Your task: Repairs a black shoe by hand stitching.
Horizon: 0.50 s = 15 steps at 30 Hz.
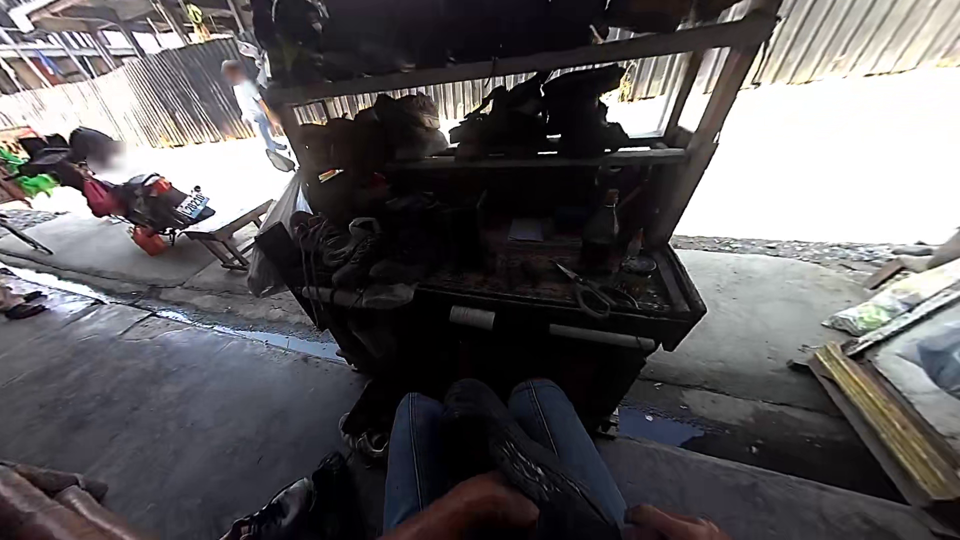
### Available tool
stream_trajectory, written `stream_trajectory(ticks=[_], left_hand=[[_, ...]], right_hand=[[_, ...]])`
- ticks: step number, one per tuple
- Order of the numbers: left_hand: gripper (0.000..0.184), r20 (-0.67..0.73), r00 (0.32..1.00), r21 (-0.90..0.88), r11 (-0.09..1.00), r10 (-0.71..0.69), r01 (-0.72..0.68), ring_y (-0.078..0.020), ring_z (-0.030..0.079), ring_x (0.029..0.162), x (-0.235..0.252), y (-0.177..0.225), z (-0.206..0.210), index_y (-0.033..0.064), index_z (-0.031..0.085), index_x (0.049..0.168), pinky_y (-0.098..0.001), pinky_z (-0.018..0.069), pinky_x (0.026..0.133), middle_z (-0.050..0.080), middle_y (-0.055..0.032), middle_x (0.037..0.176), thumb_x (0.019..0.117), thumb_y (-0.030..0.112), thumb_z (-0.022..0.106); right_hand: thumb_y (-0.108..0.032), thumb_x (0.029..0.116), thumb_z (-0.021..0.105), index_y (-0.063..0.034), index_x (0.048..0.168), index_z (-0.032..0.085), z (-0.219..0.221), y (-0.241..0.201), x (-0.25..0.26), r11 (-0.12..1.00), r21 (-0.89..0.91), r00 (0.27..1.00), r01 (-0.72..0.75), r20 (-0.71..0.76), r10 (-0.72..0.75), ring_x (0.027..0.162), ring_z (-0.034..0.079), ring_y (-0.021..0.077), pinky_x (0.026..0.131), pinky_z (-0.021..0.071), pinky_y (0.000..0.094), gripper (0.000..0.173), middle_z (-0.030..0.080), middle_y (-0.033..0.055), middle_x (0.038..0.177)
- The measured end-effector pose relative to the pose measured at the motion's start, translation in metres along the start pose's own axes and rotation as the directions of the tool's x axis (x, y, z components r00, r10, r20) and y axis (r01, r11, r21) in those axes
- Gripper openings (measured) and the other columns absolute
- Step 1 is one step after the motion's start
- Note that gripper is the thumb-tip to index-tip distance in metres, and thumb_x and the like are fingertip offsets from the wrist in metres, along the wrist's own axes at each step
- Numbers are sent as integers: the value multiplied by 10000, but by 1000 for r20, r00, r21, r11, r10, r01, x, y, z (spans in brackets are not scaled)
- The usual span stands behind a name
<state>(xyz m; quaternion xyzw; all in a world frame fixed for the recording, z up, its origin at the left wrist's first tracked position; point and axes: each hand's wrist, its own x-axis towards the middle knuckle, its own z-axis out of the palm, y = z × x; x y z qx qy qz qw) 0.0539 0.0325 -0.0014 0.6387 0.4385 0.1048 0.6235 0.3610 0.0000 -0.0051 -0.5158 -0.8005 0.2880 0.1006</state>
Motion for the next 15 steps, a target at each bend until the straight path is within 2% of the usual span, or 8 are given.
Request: stream_trajectory(ticks=[2,4,6,8,9,10,12,15], left_hand=[[242,12,997,86,994,-73,71,-112,632,988,0,14,-1,15,694,1133,-365,517,919,690,-83,1058,949,168,658],[211,-12,993,101,988,-115,115,-85,627,947,-1,26,-4,27,706,1089,-337,518,889,688,-50,1008,936,170,680],[160,-40,991,46,991,-124,126,-24,634,895,-4,26,-5,59,715,1039,-274,536,851,693,16,944,904,145,714],[154,-69,982,66,982,-173,178,-15,621,886,-7,24,-8,62,709,1043,-265,529,845,682,24,938,902,121,717],[163,-86,977,110,973,-193,202,-22,612,906,-8,22,-9,59,706,1061,-272,517,862,675,16,958,912,125,712],[172,-111,975,152,967,-190,206,-19,609,925,-8,20,-10,67,708,1069,-271,510,879,676,18,972,913,138,711],[186,-161,975,210,960,-153,185,-7,614,955,-10,9,-12,84,714,1075,-261,508,903,684,28,990,905,160,719],[235,-288,954,239,959,-82,155,-3,614,972,-18,-3,-15,45,698,1100,-258,502,910,689,6,1009,888,147,714]], right_hand=[[-376,1062,525,-101,1041,741,8,27,-4,992,50,963,116,-251,-100,629,681,261,561,551,520,350,693,93,729],[-412,1058,482,-130,997,732,5,39,-1,995,41,894,92,-442,-65,561,608,153,504,512,394,381,646,24,683],[-329,1071,484,-61,1025,728,-13,44,-5,998,63,840,4,-542,31,607,612,154,557,528,374,365,668,76,751],[-271,1074,501,4,1045,722,-36,56,-11,986,119,784,-113,-599,162,684,619,183,646,530,404,354,687,136,844],[-267,1072,515,4,1038,719,-41,62,-15,974,165,763,-153,-607,222,683,596,168,654,515,395,341,673,123,852],[-268,1069,523,-14,1020,715,-41,67,-18,962,219,757,-162,-598,264,638,558,125,613,497,348,321,643,81,817],[-241,1070,523,-53,1029,695,-37,64,-21,892,435,802,-124,-485,348,519,491,61,496,455,245,258,554,-1,688],[-238,1077,462,-115,1244,662,-31,45,-22,626,769,912,-130,-156,380,448,480,73,414,446,220,288,534,-13,632]])
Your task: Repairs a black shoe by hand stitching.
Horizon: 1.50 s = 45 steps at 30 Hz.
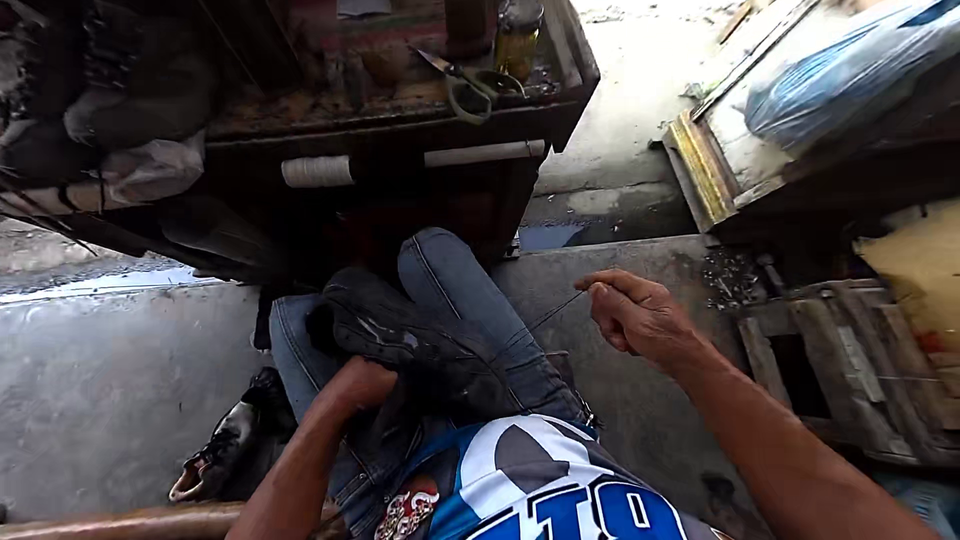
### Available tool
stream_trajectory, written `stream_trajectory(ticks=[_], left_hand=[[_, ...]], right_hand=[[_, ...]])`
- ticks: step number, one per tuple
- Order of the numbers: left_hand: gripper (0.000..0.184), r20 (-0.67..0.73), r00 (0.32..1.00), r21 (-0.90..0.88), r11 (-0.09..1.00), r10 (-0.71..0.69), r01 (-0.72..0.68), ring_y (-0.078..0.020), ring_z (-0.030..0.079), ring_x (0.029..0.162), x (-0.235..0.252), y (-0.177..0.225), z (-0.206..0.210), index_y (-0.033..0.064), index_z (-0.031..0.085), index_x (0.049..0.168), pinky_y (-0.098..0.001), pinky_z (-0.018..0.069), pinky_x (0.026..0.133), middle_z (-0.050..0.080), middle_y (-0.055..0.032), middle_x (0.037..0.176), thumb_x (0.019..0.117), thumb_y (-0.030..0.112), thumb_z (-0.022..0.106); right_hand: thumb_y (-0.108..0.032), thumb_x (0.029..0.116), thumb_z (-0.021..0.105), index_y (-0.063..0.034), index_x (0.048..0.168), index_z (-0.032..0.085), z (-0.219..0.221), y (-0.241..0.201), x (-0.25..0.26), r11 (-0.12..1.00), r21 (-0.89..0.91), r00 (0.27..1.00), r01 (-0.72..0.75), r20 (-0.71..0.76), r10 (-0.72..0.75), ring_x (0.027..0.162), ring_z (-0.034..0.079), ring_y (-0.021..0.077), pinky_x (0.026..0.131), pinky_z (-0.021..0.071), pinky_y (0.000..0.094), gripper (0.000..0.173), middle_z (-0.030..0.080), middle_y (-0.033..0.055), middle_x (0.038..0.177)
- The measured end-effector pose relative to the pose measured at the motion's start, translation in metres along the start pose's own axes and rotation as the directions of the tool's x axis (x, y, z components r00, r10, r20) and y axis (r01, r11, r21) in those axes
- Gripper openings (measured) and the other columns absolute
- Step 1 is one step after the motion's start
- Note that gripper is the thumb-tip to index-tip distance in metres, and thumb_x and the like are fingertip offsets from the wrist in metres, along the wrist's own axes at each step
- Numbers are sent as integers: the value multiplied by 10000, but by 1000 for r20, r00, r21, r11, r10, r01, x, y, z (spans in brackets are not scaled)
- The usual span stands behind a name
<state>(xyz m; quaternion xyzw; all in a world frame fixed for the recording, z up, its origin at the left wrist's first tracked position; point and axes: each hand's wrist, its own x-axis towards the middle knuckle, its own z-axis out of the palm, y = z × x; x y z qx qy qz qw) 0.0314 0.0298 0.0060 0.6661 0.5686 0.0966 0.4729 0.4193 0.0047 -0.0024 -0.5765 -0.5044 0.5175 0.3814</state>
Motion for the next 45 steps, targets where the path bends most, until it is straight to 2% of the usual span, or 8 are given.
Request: stream_trajectory(ticks=[5,9,13,17,24,32,43,45], left_hand=[[187,-227,947,70,974,227,-217,4,672,928,-11,-43,-27,88,718,990,-271,572,857,726,34,958,877,128,574],[305,-316,920,254,955,231,-153,-110,641,918,-44,-77,-63,74,742,1015,-344,533,816,693,-58,972,965,177,459],[325,-401,906,315,949,138,-5,-99,608,908,-65,-93,-72,125,753,1060,-310,490,798,664,-35,967,969,225,457],[357,-454,874,442,896,175,50,-307,628,1023,-70,-76,-62,108,748,1145,-508,514,833,651,-179,1126,995,287,479],[143,-196,927,-68,939,320,-338,53,652,1006,-21,-41,1,92,725,1018,-213,549,940,729,81,1010,938,142,617],[319,90,989,201,970,121,-137,-237,643,1133,-14,-29,0,8,717,1083,-468,460,1016,710,-162,1098,1004,279,568],[330,30,985,123,977,171,-174,-235,640,1141,-13,-35,3,6,716,1093,-476,463,1030,710,-159,1111,975,288,590],[361,69,980,149,969,187,-195,-260,640,1147,-12,-34,1,7,719,1085,-497,458,1029,710,-169,1111,991,318,560]], right_hand=[[-294,1080,500,-121,1078,700,23,-1,-9,982,171,801,-75,597,-43,510,489,-9,454,411,150,265,563,-82,670],[-340,1033,597,-106,903,681,30,-6,-8,982,-154,587,113,807,59,592,497,13,525,391,210,281,573,-52,704],[-451,1030,569,-136,933,713,30,-10,-7,884,-388,719,261,689,90,688,563,39,616,457,269,360,628,-36,787],[-328,1015,640,-72,894,725,31,-13,-7,939,-81,707,334,680,-193,859,565,30,688,456,176,296,623,8,972],[-249,1032,596,-36,889,709,39,-17,-4,951,124,437,285,866,-243,808,590,50,689,471,217,281,651,11,870],[-304,1091,483,-121,1275,716,55,-14,-17,830,-391,859,397,478,-186,781,669,53,734,562,267,349,744,19,942],[-249,976,642,-100,918,706,27,-24,-16,978,65,787,200,584,-199,966,596,8,731,509,161,173,625,0,1212],[-315,981,645,-168,924,709,6,-30,-16,965,225,798,133,553,-239,811,600,0,625,498,166,170,658,-33,1173]])
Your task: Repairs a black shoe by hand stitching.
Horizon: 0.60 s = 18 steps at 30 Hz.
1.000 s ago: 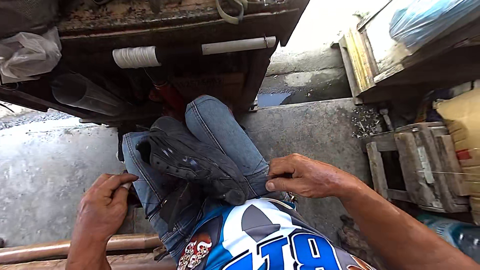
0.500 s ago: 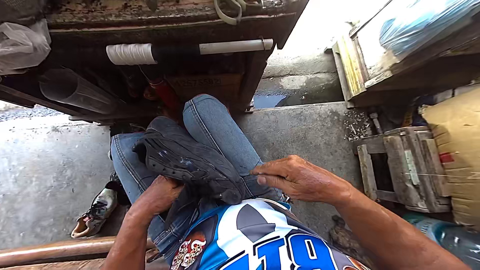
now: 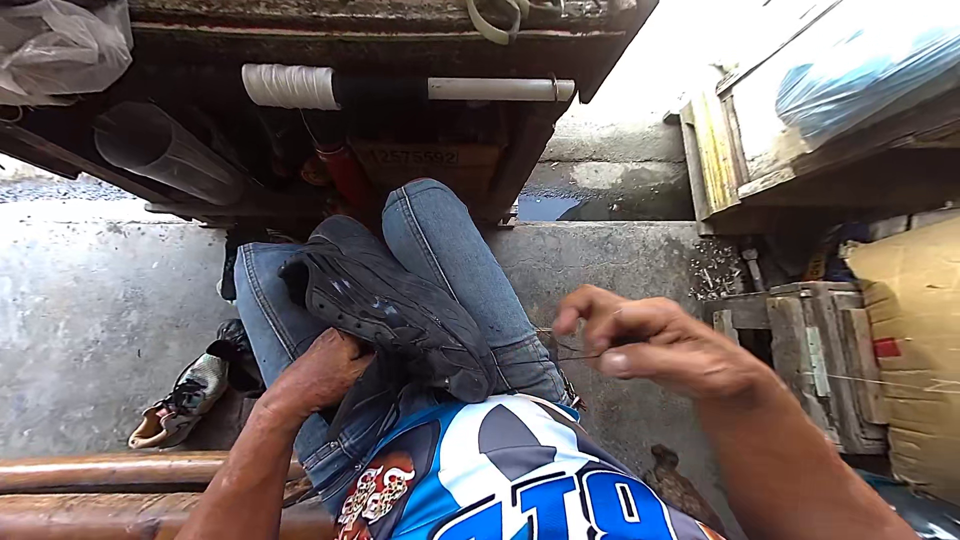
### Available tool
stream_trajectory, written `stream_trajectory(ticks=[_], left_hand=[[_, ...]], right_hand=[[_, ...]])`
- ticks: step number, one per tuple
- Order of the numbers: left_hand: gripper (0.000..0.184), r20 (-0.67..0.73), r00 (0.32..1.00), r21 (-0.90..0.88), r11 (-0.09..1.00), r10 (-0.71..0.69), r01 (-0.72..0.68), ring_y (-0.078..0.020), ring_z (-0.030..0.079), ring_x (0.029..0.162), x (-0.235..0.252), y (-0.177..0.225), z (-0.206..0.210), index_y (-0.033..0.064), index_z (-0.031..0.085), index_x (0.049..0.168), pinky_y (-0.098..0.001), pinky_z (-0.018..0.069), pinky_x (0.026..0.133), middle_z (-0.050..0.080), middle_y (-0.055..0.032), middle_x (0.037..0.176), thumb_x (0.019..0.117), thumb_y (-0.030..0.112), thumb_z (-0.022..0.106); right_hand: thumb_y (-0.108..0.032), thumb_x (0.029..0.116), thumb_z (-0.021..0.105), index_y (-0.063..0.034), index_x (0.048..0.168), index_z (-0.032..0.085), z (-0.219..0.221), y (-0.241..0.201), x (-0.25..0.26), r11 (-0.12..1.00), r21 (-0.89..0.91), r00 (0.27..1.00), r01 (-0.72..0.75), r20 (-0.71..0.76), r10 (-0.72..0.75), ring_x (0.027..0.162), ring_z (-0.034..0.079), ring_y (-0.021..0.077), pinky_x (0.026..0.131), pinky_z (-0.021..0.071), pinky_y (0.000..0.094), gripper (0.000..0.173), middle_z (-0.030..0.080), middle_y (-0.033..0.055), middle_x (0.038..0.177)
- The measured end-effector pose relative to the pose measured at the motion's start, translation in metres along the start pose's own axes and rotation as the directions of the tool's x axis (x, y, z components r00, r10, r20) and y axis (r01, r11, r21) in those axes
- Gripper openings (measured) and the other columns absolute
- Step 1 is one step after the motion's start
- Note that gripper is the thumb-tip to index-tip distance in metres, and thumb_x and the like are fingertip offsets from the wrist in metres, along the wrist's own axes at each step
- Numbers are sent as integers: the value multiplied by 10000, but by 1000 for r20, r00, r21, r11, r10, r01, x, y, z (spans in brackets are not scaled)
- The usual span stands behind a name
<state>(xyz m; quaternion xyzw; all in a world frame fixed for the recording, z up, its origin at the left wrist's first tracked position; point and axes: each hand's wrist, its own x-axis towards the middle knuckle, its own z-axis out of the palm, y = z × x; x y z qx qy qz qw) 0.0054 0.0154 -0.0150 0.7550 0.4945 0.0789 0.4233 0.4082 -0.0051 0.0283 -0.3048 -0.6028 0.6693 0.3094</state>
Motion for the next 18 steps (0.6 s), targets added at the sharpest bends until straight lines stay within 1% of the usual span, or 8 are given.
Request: stream_trajectory(ticks=[3,5,7,9,11,13,16,18], left_hand=[[371,80,997,20,1000,8,-10,-308,651,1110,2,2,-4,-14,715,1051,-551,462,988,707,-200,1072,1009,311,542],[330,107,994,-20,1000,9,-7,-227,660,1016,3,1,-7,14,720,1005,-503,490,922,707,-144,997,997,309,571],[286,105,994,-63,998,-13,20,-134,648,926,4,-1,-10,57,725,955,-437,503,861,698,-69,923,966,320,612],[229,60,998,-97,995,-24,30,-61,641,897,4,-3,-7,107,728,948,-375,518,845,696,-1,897,932,319,644],[172,-10,1000,-124,992,-12,11,-18,639,898,4,-6,-3,122,724,963,-322,528,852,694,29,900,921,271,649],[172,-55,998,-133,991,-5,-3,-42,640,900,1,-7,0,90,715,991,-340,526,854,694,-2,911,937,228,630],[151,-84,996,-123,992,13,-23,13,631,820,-1,-12,0,106,721,940,-273,534,790,689,41,845,930,226,631],[130,-70,997,-126,992,14,-22,29,630,802,-2,-13,-4,121,730,919,-258,538,776,693,61,832,921,218,643]], right_hand=[[-336,997,627,-206,1006,705,-25,-23,-17,985,163,993,61,-107,-44,654,624,52,553,534,202,152,691,-24,932],[-296,1011,583,-197,1048,680,-42,-37,-30,986,130,970,107,-231,-75,606,624,64,500,530,195,143,663,-22,840],[-269,1015,556,-222,1068,667,-62,-46,-42,991,38,917,130,-384,-106,562,570,44,462,486,178,132,632,-50,828],[-247,1029,539,-245,1132,656,-86,-49,-55,985,13,841,174,-521,-142,567,553,9,468,469,145,156,640,-79,858],[-222,1071,426,-229,1188,615,-116,-45,-73,975,29,754,220,-639,-151,589,574,9,494,493,137,222,630,-72,869],[-216,1092,352,-221,1155,598,-139,-44,-86,967,42,653,250,-745,-136,599,573,4,518,494,132,254,598,-83,823],[-207,1100,342,-190,1063,622,-167,-43,-103,955,69,530,287,-842,-99,634,598,21,562,509,139,283,611,-75,787],[-206,1103,355,-183,1069,604,-186,-37,-117,963,48,450,264,-889,-79,642,606,31,581,520,153,251,609,-69,789]])
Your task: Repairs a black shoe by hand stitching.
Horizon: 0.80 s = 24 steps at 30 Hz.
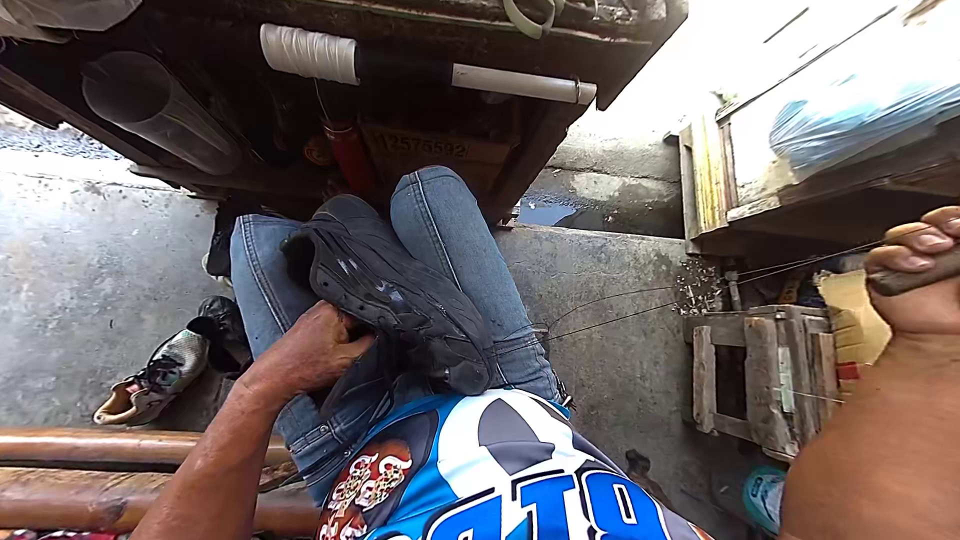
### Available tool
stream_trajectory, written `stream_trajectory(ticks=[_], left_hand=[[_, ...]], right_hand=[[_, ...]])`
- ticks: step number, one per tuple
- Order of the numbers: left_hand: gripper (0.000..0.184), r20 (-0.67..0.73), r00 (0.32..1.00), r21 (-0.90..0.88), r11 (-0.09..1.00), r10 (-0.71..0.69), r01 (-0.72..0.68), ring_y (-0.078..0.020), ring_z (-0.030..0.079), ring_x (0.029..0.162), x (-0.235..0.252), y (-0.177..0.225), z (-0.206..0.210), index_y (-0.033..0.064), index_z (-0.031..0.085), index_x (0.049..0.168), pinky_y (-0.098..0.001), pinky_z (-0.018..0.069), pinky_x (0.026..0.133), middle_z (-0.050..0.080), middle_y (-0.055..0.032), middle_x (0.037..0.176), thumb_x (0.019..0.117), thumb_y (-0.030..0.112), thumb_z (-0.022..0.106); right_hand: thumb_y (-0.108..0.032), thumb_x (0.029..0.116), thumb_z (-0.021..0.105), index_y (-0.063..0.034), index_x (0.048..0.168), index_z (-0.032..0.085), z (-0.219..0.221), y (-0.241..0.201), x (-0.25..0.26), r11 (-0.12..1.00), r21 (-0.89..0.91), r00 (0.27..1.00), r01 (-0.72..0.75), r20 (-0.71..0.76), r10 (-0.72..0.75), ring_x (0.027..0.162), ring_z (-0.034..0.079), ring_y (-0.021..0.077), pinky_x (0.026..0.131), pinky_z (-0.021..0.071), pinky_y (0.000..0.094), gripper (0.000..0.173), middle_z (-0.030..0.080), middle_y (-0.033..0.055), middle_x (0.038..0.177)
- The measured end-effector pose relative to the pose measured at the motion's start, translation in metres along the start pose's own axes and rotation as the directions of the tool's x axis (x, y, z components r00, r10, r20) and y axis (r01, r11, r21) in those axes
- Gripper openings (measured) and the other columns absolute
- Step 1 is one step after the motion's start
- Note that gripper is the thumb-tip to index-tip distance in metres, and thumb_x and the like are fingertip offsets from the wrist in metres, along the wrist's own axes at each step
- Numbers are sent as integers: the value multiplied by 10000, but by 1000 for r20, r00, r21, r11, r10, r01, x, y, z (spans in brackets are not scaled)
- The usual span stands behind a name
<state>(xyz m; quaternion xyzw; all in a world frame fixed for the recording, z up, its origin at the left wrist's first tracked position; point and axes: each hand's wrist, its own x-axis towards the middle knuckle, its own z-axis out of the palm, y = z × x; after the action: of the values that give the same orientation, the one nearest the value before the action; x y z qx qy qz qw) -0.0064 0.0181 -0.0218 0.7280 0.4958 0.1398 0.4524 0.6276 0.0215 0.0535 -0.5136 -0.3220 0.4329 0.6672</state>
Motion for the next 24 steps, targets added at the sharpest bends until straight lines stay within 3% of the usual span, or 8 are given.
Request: stream_trajectory(ticks=[4,6,8,10,13,16,21,24], left_hand=[[160,-40,999,86,996,26,-22,38,631,762,-2,2,-6,140,745,874,-248,538,739,702,75,801,907,254,637],[221,-72,994,170,983,77,-64,-6,637,752,-4,1,-6,136,748,836,-304,532,732,697,47,776,914,283,604],[273,-97,987,231,967,130,-104,-73,651,761,-6,1,-4,112,751,810,-365,519,752,698,-3,761,932,285,579],[290,-114,980,272,954,161,-125,-130,660,758,-7,2,-1,97,736,787,-406,516,745,689,-35,745,940,275,565],[305,-148,975,330,937,168,-111,-209,659,724,-5,8,3,68,695,735,-460,508,704,661,-76,704,933,258,563],[346,-229,961,458,888,158,-37,-306,685,766,-13,7,-7,51,679,726,-547,531,708,677,-127,738,952,272,537],[605,-604,793,465,774,-76,428,-485,630,913,-49,-40,-88,-77,647,879,-695,475,783,634,-301,941,1069,464,455],[395,-713,698,97,977,-65,191,-211,636,993,-55,-41,-98,16,679,878,-399,529,881,661,-113,1081,1039,361,574]], right_hand=[[-217,1059,525,-242,1092,576,-28,8,12,931,-365,977,4,-196,-81,600,590,11,523,510,161,65,604,-115,774],[-320,1008,601,-246,1124,595,-30,16,10,696,-714,944,-76,-275,-179,637,586,-1,543,505,184,137,610,-124,841],[-370,998,598,-55,1297,608,-12,20,-5,359,-928,970,-98,-170,-176,960,627,278,793,528,496,435,612,181,1229],[-366,1011,608,-18,1320,599,32,33,-28,275,-961,999,-6,-20,-46,1087,617,433,892,503,653,465,538,291,1362],[-321,944,706,-43,1285,630,130,66,-84,443,-866,921,231,341,187,814,675,263,675,587,485,447,625,183,1275],[-508,865,786,-90,1273,678,207,103,-146,676,-666,676,314,657,334,789,616,104,656,546,298,595,657,81,1198],[-627,911,670,-99,876,684,228,127,-160,686,-576,499,444,795,345,772,609,143,681,492,372,530,633,26,808],[-601,921,674,-110,794,631,231,123,-152,704,-568,461,426,806,371,697,540,105,629,435,320,509,563,-6,729]])
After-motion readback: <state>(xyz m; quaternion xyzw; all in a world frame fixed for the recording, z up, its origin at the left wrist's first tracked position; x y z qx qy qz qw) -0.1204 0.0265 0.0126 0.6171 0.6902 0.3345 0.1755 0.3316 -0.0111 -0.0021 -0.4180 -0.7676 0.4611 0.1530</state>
